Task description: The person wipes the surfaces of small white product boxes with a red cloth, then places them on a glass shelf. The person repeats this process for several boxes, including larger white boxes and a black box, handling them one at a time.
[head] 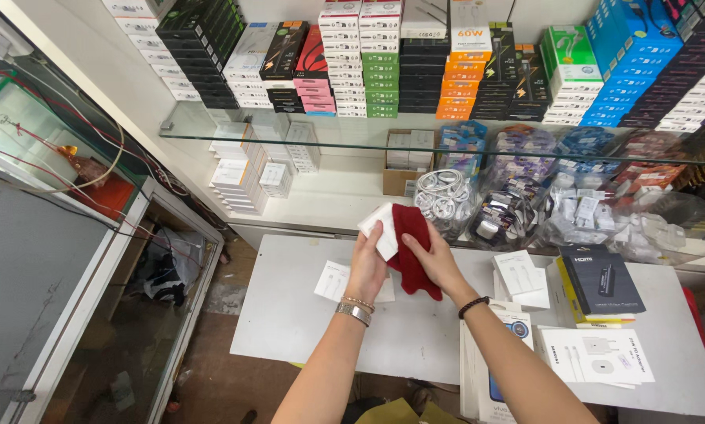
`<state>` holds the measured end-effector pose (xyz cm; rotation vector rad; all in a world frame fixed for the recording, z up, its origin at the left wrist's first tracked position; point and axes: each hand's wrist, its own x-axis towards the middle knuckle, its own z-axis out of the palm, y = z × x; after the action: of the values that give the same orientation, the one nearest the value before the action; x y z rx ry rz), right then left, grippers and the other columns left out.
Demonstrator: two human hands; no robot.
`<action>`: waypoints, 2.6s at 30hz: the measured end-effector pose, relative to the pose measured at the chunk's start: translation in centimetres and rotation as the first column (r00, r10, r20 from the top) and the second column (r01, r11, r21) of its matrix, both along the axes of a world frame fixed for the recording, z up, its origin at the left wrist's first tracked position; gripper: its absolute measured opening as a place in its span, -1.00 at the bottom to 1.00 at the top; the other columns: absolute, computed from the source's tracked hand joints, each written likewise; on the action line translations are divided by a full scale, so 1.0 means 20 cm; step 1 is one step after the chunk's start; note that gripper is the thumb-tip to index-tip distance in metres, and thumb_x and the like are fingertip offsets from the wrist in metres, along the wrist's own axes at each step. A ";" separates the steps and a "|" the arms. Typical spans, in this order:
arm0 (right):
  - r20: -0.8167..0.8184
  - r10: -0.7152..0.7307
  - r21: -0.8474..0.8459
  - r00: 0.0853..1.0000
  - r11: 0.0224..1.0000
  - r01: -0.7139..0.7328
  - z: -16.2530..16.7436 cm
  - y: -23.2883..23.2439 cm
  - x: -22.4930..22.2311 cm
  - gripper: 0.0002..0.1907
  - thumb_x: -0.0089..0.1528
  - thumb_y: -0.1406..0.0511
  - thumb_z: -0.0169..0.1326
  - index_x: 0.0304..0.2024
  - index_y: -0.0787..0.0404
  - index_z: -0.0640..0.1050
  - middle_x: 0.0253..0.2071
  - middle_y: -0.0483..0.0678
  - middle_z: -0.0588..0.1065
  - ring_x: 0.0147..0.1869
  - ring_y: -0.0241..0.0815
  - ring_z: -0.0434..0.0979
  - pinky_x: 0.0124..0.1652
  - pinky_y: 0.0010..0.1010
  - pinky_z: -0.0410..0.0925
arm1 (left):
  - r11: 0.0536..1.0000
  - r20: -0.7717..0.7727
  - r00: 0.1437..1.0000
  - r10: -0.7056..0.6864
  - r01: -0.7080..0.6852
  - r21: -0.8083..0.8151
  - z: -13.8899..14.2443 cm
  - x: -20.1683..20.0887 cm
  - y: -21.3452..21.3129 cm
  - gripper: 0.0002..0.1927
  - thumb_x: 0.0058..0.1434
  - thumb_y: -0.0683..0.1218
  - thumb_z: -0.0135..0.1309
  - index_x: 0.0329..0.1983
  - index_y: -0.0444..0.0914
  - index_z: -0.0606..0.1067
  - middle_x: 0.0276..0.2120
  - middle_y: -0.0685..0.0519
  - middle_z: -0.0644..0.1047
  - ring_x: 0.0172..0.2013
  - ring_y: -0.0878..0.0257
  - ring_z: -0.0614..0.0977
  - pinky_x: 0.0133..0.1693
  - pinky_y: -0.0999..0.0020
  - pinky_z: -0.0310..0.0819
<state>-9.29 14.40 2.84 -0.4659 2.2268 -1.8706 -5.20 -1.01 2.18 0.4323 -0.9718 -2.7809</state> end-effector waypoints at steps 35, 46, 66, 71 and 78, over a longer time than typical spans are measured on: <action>0.660 -0.449 0.382 0.602 0.891 0.245 -0.23 1.17 -0.26 0.12 0.10 -0.39 0.00 0.34 0.36 0.36 0.27 0.15 0.46 0.29 0.04 0.46 0.22 -0.15 0.28 | 0.311 0.570 0.562 -0.599 0.820 -0.481 -0.38 -0.37 1.11 -0.23 0.14 0.31 0.05 0.29 -0.25 0.43 0.12 -0.03 0.55 0.04 0.11 0.58 -0.04 0.14 0.46; 0.781 -0.238 0.154 0.577 0.969 0.192 -0.33 1.19 -0.33 0.06 0.02 -0.32 0.11 0.36 0.21 0.39 0.29 0.06 0.47 0.31 -0.04 0.48 0.27 -0.27 0.28 | 0.514 0.488 0.465 -0.739 0.857 -0.039 -0.50 -0.46 1.17 -0.45 0.16 0.09 0.13 0.20 -0.16 0.41 -0.04 0.02 0.54 -0.05 0.16 0.55 0.04 0.05 0.48; 0.636 0.195 -0.410 0.747 0.905 0.113 -0.29 -0.24 -0.37 -0.17 0.22 -0.18 0.01 0.36 0.18 0.34 0.30 -0.08 0.41 0.35 -0.23 0.37 0.28 -0.35 0.22 | 0.668 0.320 0.899 -0.300 0.437 -0.603 -0.35 -0.43 -0.21 -0.19 0.08 -0.05 0.17 0.41 -0.24 0.18 0.18 -0.03 0.48 0.20 0.16 0.49 0.19 0.32 0.35; 0.743 0.071 -0.168 0.665 0.982 0.082 -0.38 -0.20 -0.35 -0.11 0.23 -0.23 -0.08 0.41 0.17 0.29 0.36 -0.07 0.35 0.43 -0.16 0.30 0.34 -0.27 0.15 | 0.638 0.508 0.778 -0.370 0.611 -0.469 -0.44 -0.40 -0.16 -0.25 0.16 0.05 0.19 0.40 -0.21 0.26 0.17 -0.04 0.52 0.13 0.13 0.55 0.13 0.21 0.42; 0.605 -0.141 0.222 0.784 0.975 0.004 -0.46 0.04 -0.35 -0.06 0.24 -0.27 -0.17 0.44 0.19 0.28 0.45 0.05 0.30 0.52 -0.06 0.21 0.41 -0.18 0.04 | 0.632 0.523 0.662 -0.538 0.727 -0.269 -0.46 -0.32 -0.08 -0.34 0.26 0.20 0.11 0.37 -0.08 0.28 0.16 0.10 0.52 0.10 0.23 0.57 0.02 0.16 0.48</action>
<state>-16.38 15.16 -6.43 0.2560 1.9525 -1.4895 -11.66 -2.68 -7.02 0.6986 -2.2410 -2.9077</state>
